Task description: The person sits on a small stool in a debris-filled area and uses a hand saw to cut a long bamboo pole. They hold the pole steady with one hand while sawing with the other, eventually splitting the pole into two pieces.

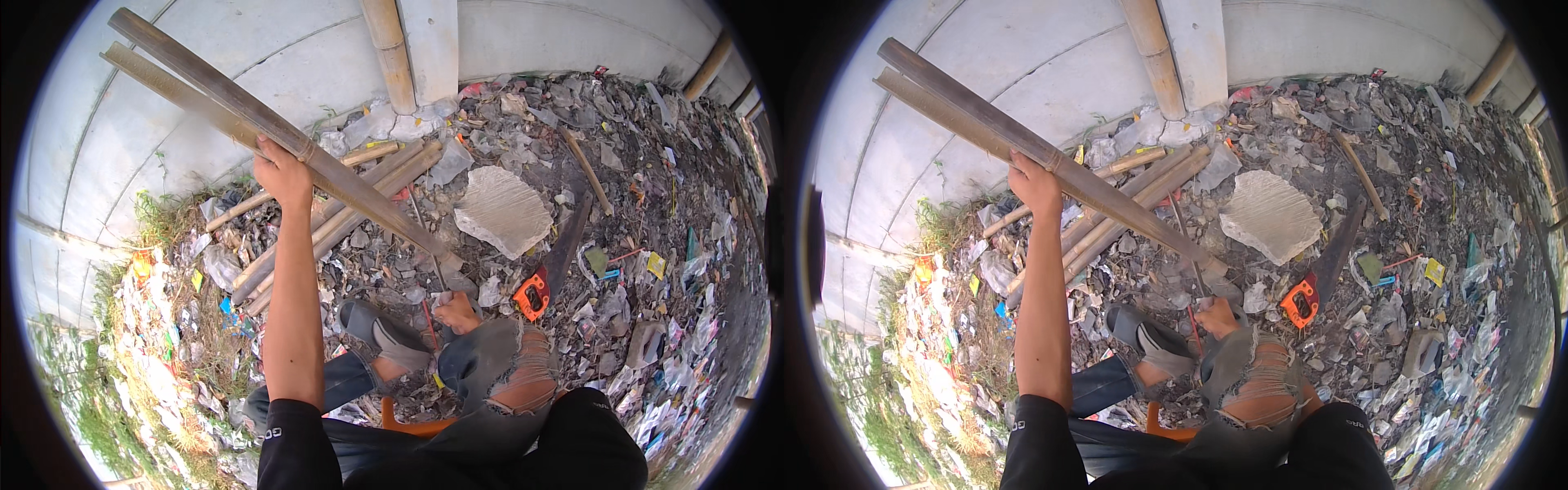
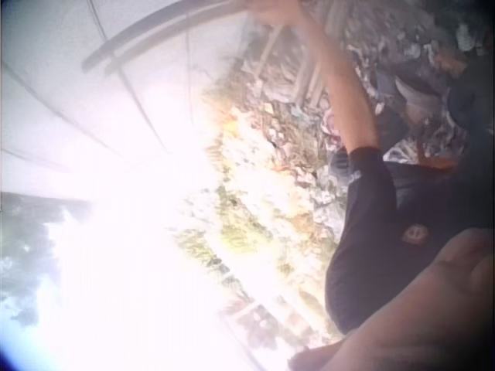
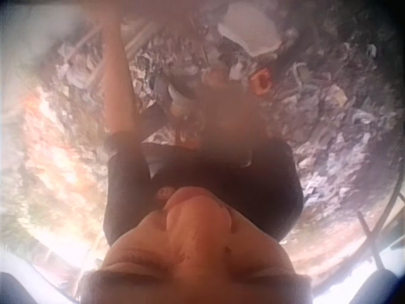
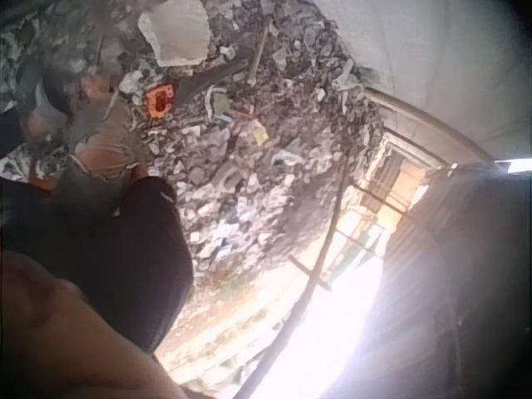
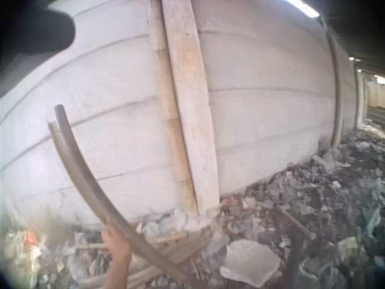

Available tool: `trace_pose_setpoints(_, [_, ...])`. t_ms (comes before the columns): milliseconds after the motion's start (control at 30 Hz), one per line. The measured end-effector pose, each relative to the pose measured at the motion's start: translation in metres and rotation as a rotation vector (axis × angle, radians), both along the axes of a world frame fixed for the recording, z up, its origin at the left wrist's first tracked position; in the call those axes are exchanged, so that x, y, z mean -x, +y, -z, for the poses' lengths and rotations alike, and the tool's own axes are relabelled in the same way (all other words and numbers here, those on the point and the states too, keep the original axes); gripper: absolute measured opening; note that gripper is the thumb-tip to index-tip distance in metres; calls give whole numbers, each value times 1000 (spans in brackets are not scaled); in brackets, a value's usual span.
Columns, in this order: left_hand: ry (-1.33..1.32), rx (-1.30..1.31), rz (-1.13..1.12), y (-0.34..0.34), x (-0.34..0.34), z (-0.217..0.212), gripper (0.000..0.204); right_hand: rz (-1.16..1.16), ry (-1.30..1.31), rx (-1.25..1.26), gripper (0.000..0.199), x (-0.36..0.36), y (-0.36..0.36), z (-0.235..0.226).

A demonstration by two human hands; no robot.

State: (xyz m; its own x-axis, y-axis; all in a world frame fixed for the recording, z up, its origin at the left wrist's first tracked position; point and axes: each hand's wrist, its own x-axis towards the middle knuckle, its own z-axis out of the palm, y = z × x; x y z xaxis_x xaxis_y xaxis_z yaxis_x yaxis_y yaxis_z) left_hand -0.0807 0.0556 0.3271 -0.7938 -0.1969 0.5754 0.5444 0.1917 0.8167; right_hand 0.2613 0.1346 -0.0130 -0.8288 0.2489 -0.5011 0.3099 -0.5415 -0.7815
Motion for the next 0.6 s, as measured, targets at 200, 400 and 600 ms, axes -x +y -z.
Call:
trace_pose_setpoints(200, [-130,-125,170,6,21,14,54,-20,-13,223,21,7,-3,-10])
trace_pose_setpoints(400, [-69,-144,125,-6,37,26,51,-131,-51,77,15,17,-4,-35])
trace_pose_setpoints(600, [-29,-278,225,37,-35,-13,46,16,-246,-757,31,-30,23,-10])
